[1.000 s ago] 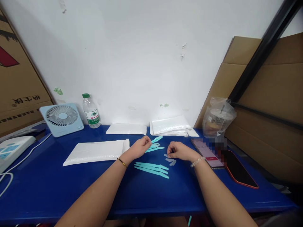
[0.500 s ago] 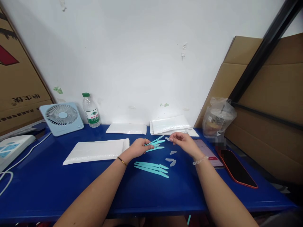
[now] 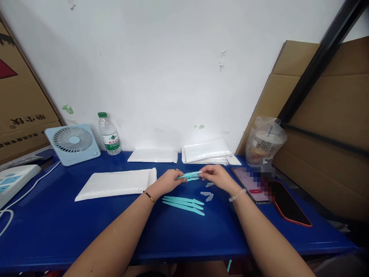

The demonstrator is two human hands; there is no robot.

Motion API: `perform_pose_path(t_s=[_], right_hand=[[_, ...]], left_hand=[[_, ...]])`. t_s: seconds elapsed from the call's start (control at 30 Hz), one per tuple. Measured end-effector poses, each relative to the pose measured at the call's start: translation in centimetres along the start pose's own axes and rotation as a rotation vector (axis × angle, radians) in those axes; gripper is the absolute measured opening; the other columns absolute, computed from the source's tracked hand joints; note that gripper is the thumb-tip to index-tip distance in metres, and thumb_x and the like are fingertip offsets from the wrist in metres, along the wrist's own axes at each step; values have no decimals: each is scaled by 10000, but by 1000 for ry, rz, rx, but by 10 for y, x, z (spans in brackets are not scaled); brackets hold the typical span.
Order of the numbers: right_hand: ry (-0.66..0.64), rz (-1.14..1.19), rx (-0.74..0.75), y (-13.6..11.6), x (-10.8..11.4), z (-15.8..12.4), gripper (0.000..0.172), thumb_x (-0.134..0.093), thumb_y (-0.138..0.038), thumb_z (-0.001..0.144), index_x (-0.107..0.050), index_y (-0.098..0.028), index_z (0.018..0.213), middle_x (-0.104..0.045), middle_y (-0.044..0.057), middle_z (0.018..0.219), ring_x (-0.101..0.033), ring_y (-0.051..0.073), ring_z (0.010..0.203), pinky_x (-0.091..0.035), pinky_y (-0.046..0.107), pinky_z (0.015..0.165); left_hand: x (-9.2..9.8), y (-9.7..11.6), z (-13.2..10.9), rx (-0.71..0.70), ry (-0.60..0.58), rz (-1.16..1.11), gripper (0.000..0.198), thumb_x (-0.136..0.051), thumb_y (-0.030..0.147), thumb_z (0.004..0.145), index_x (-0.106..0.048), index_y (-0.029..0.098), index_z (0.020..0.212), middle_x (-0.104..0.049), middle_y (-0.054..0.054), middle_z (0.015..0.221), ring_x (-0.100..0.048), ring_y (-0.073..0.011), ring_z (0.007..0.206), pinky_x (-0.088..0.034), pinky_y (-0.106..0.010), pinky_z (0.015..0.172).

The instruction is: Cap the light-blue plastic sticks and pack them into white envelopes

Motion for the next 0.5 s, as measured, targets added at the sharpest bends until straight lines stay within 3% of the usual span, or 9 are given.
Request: perform_pose_path(t_s=[0.13, 0.3, 0.43, 0.5], right_hand=[[-27, 18, -38, 3, -3, 0, 292, -612, -408, 755, -690, -148, 864, -627, 19, 612, -556, 128, 575, -429, 239, 528], [11, -216, -50, 13, 15, -5, 226, -653, -341, 709, -681, -162, 844, -641, 23, 694, -571, 138, 629, -443, 242, 566], [-113, -439, -56, 22, 26, -11, 193, -728, -254, 596, -682, -176, 767, -629, 10, 715, -561, 132, 626, -430, 229, 569], [-164, -483, -81, 24, 24, -12, 128, -693, -223, 621, -675, -174, 738, -630, 8, 695, -561, 127, 607, -416, 217, 548]], left_hand=[[-2, 0, 0, -27, -50, 1, 360, -449, 464, 849, -688, 196, 870, -608, -23, 840, -550, -152, 756, -391, -231, 672], [1, -8, 2, 11, 42, 174, 290, -455, 388, 857, -650, 188, 934, -605, -51, 946, -553, -179, 849, -411, -261, 748], [7, -3, -2, 11, 103, 298, 403, -609, 410, 751, -580, 230, 1110, -567, -64, 1098, -506, -241, 1034, -381, -334, 872], [7, 5, -5, -19, 57, 281, 420, -634, 460, 718, -600, 241, 1075, -570, -53, 1078, -516, -240, 1015, -389, -331, 851]])
Point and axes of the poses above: each hand's wrist, its own z-axis towards the middle knuckle, its own x-axis out of the back of the hand, y = z × x, the point moved 5 cm from there along z, towards the middle knuckle
